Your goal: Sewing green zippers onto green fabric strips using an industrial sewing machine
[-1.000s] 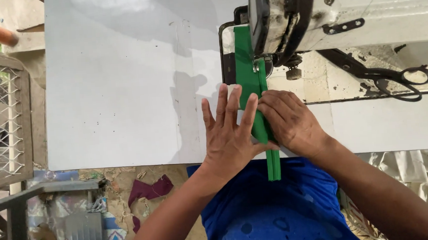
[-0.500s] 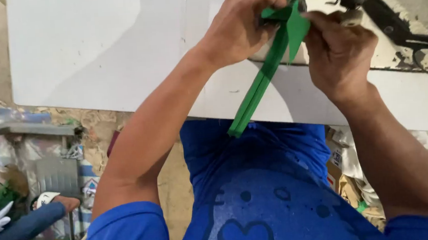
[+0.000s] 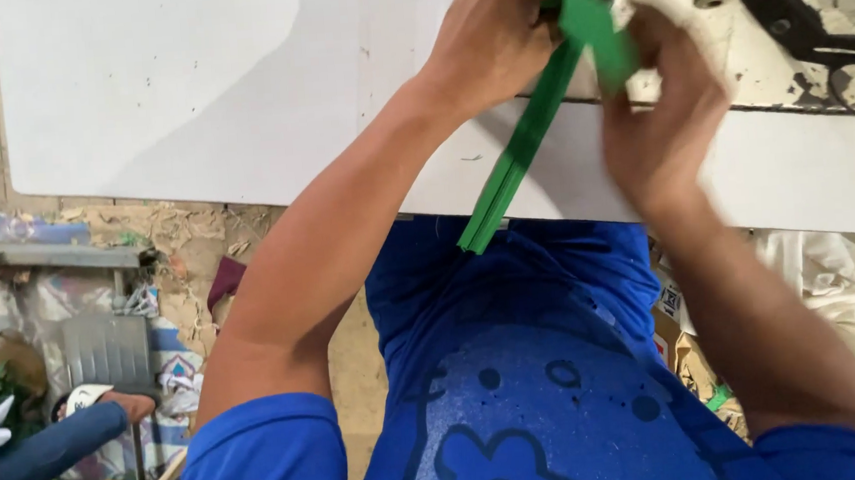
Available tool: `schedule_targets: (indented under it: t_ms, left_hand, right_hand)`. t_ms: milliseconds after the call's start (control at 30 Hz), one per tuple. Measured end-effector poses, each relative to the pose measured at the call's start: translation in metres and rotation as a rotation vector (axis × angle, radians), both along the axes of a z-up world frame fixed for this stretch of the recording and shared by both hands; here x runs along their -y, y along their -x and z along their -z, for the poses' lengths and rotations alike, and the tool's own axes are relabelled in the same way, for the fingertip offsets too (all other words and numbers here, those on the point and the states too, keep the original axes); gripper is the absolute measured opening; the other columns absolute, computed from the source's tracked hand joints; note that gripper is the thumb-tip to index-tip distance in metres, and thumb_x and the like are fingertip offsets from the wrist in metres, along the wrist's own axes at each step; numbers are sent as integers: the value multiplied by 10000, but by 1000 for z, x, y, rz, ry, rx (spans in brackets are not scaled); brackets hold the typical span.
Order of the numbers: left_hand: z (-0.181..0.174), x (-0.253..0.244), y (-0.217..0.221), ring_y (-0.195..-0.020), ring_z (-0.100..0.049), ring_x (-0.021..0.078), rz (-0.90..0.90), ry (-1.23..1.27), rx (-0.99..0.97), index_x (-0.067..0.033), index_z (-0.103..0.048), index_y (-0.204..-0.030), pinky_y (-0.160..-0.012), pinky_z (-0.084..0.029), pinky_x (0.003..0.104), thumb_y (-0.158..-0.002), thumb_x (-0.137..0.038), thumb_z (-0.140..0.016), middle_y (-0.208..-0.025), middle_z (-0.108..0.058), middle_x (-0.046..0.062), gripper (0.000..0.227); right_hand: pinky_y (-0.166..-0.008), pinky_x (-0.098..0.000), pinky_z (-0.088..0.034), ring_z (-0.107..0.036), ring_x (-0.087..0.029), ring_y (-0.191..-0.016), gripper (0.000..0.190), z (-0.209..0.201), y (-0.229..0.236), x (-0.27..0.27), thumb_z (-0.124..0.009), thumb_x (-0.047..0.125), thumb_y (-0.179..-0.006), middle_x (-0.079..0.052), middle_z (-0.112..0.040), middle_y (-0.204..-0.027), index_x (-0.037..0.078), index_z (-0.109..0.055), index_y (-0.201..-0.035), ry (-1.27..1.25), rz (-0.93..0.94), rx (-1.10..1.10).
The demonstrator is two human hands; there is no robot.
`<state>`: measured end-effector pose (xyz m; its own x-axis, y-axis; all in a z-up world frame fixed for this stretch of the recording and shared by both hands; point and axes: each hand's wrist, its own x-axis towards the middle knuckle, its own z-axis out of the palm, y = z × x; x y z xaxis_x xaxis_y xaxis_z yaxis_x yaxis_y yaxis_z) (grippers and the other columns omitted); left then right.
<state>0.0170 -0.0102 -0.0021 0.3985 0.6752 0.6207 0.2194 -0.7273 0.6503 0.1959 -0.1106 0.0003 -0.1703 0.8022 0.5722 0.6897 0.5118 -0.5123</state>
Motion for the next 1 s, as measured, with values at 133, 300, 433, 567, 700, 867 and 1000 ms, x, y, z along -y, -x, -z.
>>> schedule_targets:
  t_ms: [133,300,433,567,700,867,1000]
  left_hand:
    - [9,3,8,-959,-817,280,75,15,8,-64,-619,-1080,-815,-676,378,-1028,-110,-661,-1018,-797,109,81]
    - [21,23,6,-879,-738,281,97,-64,-165,-81,-710,-1073,-853,-473,402,-820,8,-908,-1007,-776,85,333]
    - [16,35,9,-1225,-678,318,127,-97,-389,-12,-745,-1173,-1083,-411,484,-800,-26,-863,-1238,-751,140,391]
    - [2,52,4,-1279,-646,310,67,-122,-497,-59,-743,-1195,-1152,-434,471,-838,-70,-896,-1302,-732,126,388]
    - [0,62,6,-1198,-591,338,21,-179,-528,-35,-731,-1172,-1075,-459,490,-947,-96,-752,-1222,-665,123,234]
    - [17,65,0,-1168,-608,269,-122,-362,-437,-116,-726,-1120,-1070,-436,467,-1023,-128,-616,-1101,-656,37,147]
    - [18,63,-2,-1167,-655,297,-65,-361,-409,-39,-734,-1076,-1152,-414,476,-993,-72,-646,-1047,-703,97,125]
  right_hand:
    - [-939,-556,-455,-578,-446,-1224,403,6,30,32,-770,215,-875,-263,-639,-1277,-31,-641,-1166,204,-168,406]
    - [-1135,-503,-365,-630,-386,-1304,243,-9,-19,41,-695,231,-1031,-182,-692,-1323,34,-704,-1173,-13,-191,498]
    - [-1116,-526,-396,-592,-403,-1326,204,-19,-46,27,-746,211,-983,-136,-666,-1291,34,-675,-1057,8,-335,458]
    - [-1114,-530,-376,-605,-384,-1282,145,-23,-47,21,-714,176,-991,-121,-689,-1278,43,-678,-1037,48,-373,340]
    - [-1106,-505,-417,-631,-369,-1232,101,-14,-45,24,-698,128,-983,-150,-697,-1246,30,-691,-1006,10,-354,342]
    - [-1009,-543,-512,-695,-433,-1157,171,3,-36,25,-695,191,-975,-192,-743,-1154,26,-740,-974,-111,-293,249]
    - [-962,-564,-545,-700,-480,-1091,191,4,-35,22,-672,171,-976,-224,-729,-1114,-12,-721,-947,-90,-361,146]
